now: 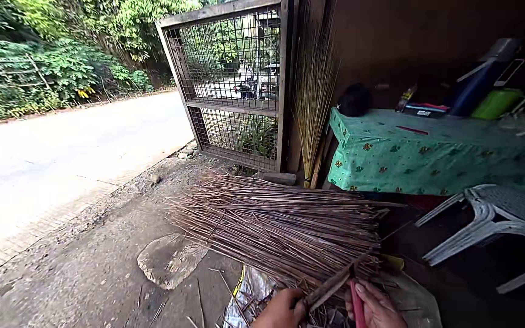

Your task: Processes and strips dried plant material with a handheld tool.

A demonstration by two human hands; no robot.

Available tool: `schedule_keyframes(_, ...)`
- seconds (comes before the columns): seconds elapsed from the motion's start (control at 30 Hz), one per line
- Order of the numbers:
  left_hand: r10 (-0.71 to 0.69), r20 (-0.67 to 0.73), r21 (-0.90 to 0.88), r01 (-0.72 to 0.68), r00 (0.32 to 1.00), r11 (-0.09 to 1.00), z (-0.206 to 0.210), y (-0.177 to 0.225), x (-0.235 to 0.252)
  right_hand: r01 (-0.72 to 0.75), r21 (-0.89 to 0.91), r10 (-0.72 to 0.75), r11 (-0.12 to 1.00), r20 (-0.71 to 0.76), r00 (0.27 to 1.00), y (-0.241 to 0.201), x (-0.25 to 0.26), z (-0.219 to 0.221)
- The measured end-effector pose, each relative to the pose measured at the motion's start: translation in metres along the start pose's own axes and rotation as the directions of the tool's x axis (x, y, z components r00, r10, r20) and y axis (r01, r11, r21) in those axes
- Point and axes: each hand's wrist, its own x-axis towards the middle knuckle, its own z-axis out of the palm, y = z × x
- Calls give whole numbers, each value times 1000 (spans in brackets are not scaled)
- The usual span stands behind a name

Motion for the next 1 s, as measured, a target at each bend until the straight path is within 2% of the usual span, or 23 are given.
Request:
schedule_keyframes(0.13,-36,1,-82,36,999,996,0,-5,-1,61,-69,-58,996,40,997,2,-2,-1)
schedule_keyframes(0.23,-53,-46,-72,50,998,996,-3,-8,3,145,-148,-135,978,78,988,4,7,-2)
schedule_keyframes(0.33,-29,-114,-66,21,993,998,-6,-2,1,123,-258,-100,958,101,990,-5,8,8)
schedule_keyframes(0.43,-17,-79,-153,4,997,988,-1,2,-2,149,-377,-49,914,261,964,-6,-2,18)
schedule_keyframes(0.53,27,-1,-295,-26,1000,955,-1,2,-2,187,-373,-30,909,389,921,0,-5,25)
schedule_keyframes(0.8,50,125,-430,8,991,903,4,11,0,399,-325,-244,857,426,871,-5,-1,6)
schedule_keyframes(1.0,45,136,-463,23,990,886,6,13,-1,473,-338,-311,814,434,846,-6,0,3)
